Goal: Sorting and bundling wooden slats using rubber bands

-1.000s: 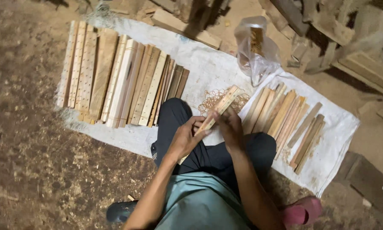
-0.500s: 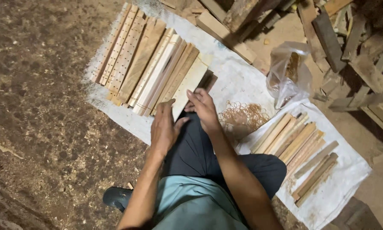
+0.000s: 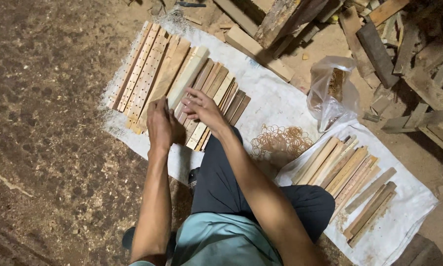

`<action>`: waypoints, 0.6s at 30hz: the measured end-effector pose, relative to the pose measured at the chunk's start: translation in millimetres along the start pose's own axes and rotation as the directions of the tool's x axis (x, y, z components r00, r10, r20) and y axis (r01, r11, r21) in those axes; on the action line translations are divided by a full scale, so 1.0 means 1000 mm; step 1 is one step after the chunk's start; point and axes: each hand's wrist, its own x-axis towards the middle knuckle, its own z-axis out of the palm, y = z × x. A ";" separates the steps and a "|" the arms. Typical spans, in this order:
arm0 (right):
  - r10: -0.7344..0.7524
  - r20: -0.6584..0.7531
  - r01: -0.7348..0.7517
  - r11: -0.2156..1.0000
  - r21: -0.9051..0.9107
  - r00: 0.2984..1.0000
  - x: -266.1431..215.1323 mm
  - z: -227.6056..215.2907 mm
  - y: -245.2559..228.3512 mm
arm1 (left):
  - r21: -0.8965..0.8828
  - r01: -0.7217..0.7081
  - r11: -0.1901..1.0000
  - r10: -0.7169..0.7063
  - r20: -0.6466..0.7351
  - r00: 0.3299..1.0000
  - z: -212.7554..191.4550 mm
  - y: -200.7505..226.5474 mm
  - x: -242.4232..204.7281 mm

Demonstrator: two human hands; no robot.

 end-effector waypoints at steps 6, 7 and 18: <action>-0.014 0.042 0.016 0.999 -0.051 0.999 -0.012 -0.011 0.015 | 0.140 -0.039 0.989 0.053 -0.096 0.994 0.006 0.001 -0.005; -0.015 0.039 0.017 0.999 -0.051 0.999 -0.014 -0.012 0.017 | 0.138 -0.043 0.989 0.056 -0.095 0.994 0.005 0.003 -0.005; 0.061 -0.052 -0.065 0.994 -0.087 0.997 -0.042 -0.032 0.028 | 0.308 -0.010 0.951 0.070 -0.187 0.980 0.025 -0.049 0.015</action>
